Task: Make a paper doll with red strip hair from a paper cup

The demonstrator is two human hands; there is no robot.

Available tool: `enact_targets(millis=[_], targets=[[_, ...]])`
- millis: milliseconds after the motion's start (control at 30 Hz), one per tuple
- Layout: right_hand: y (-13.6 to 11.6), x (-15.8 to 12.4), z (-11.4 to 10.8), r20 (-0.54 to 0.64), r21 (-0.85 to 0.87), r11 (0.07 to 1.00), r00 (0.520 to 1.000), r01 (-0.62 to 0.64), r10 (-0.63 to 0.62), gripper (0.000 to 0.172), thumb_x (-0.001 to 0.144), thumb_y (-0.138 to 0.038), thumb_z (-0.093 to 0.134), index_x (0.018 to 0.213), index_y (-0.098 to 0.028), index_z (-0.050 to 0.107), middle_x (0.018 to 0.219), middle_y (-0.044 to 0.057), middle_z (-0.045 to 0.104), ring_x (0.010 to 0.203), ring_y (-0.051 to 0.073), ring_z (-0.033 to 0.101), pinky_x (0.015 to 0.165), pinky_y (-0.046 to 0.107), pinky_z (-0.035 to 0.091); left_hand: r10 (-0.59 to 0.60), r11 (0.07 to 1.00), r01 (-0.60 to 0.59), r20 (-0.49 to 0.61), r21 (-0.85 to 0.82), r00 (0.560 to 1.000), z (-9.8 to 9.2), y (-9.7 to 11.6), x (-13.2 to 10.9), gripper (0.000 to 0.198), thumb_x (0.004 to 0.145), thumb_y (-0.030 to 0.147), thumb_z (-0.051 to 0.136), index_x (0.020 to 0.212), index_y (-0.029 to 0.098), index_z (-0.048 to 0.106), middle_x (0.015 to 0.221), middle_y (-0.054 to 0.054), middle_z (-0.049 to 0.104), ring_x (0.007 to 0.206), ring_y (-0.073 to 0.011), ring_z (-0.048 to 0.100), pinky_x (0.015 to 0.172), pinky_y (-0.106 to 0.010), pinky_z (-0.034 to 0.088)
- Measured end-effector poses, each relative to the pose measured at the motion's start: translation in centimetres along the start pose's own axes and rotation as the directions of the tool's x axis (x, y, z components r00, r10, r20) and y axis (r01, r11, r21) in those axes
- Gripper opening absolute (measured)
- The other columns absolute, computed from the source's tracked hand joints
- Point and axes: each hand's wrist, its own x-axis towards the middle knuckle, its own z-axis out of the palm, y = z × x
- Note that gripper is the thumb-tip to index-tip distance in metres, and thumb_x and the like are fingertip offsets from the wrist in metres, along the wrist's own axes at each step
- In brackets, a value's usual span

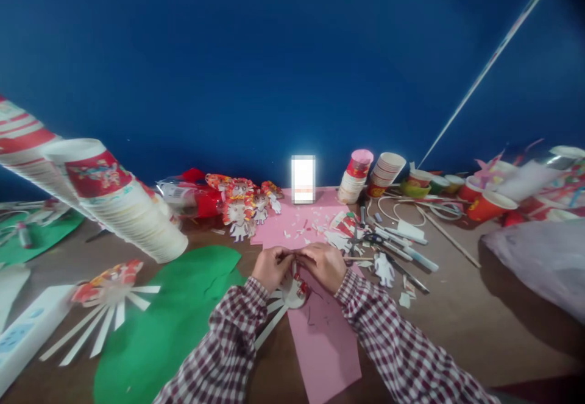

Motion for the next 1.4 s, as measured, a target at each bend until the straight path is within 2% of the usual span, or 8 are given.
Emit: enact_targets(millis=[133,267,400,767,1000,1200,1333,1400], targets=[[0.22,-0.18,0.35,-0.024,-0.01,1.0,1.0,0.006,-0.007,0.018,0.085,-0.027,0.048,0.094,-0.023,0.062,0.08,0.002,0.065,0.077,0.013,0.058,0.069,0.023,0.041,0.026,1.0,-0.026,-0.005,0.008,1.0,-0.05,0.17,0.05,0.023,0.072,0.032,0.052,0.073,0.011,0.064,0.064,-0.005,0.065,0.058,-0.014,0.058,0.054,-0.022,0.045],[0.08,-0.19,0.43,-0.042,-0.015,1.0,0.999,0.001,-0.002,0.017,0.085,-0.027,0.047,0.087,-0.022,0.063,0.078,0.002,0.065,0.077,0.013,0.057,0.07,0.022,0.04,-0.007,1.0,0.007,0.011,-0.004,1.0,0.05,-0.16,0.05,0.025,0.073,0.033,0.051,0.075,0.012,0.063,0.053,-0.001,0.061,0.048,-0.0125,0.055,0.048,-0.022,0.044],[0.01,-0.08,0.43,-0.058,-0.006,1.0,0.998,0.013,-0.013,0.015,0.083,-0.025,0.049,0.084,-0.02,0.063,0.077,0.002,0.064,0.076,0.013,0.057,0.068,0.022,0.04,0.001,1.0,0.0,0.017,-0.022,1.0,0.11,-0.6,0.06,0.025,0.073,0.033,0.051,0.077,0.013,0.064,0.05,0.0,0.06,0.047,-0.0123,0.055,0.047,-0.021,0.044],[0.19,-0.01,0.64,-0.061,-0.022,1.0,0.998,0.006,-0.007,0.013,0.082,-0.023,0.05,0.085,-0.02,0.063,0.076,0.003,0.063,0.076,0.014,0.056,0.069,0.023,0.039,0.007,0.998,-0.003,0.065,-0.065,0.998,-0.08,-0.46,-0.07,0.023,0.07,0.027,0.054,0.085,0.011,0.06,0.056,-0.001,0.06,0.046,-0.0101,0.054,0.048,-0.022,0.045],[-0.13,0.06,0.55,-0.059,-0.003,1.0,0.998,0.021,-0.022,0.013,0.082,-0.022,0.05,0.086,-0.02,0.062,0.078,0.003,0.063,0.077,0.014,0.056,0.07,0.023,0.039,0.001,1.0,0.0,0.005,-0.03,1.0,-0.3,-0.57,0.09,0.023,0.07,0.028,0.052,0.079,0.011,0.063,0.062,-0.004,0.064,0.054,-0.0127,0.058,0.052,-0.023,0.047],[-0.36,0.07,0.43,-0.071,0.01,0.999,0.997,0.03,-0.029,0.015,0.083,-0.022,0.047,0.087,-0.02,0.062,0.079,0.004,0.064,0.077,0.015,0.056,0.07,0.024,0.04,0.004,0.999,-0.004,0.004,-0.036,1.0,-0.27,-0.34,0.2,0.028,0.073,0.032,0.05,0.087,0.012,0.064,0.075,-0.007,0.067,0.059,-0.0138,0.059,0.052,-0.023,0.048],[-0.35,0.01,0.49,-0.074,-0.003,1.0,0.997,0.027,-0.027,0.013,0.082,-0.021,0.049,0.085,-0.019,0.062,0.078,0.003,0.063,0.077,0.014,0.056,0.071,0.023,0.04,-0.024,0.999,0.027,0.112,-0.022,0.993,-0.41,-0.46,0.1,0.033,0.077,0.038,0.044,0.08,0.012,0.065,0.054,-0.001,0.06,0.04,-0.0103,0.051,0.039,-0.02,0.041],[-0.27,-0.03,0.54,-0.063,-0.01,1.0,0.998,0.025,-0.025,0.012,0.081,-0.02,0.05,0.083,-0.019,0.062,0.077,0.003,0.063,0.077,0.014,0.056,0.071,0.023,0.039,-0.021,0.999,0.024,0.125,-0.022,0.992,-0.46,-0.57,0.03,0.035,0.077,0.04,0.043,0.073,0.012,0.064,0.047,0.001,0.054,0.038,-0.0096,0.049,0.037,-0.018,0.038]])
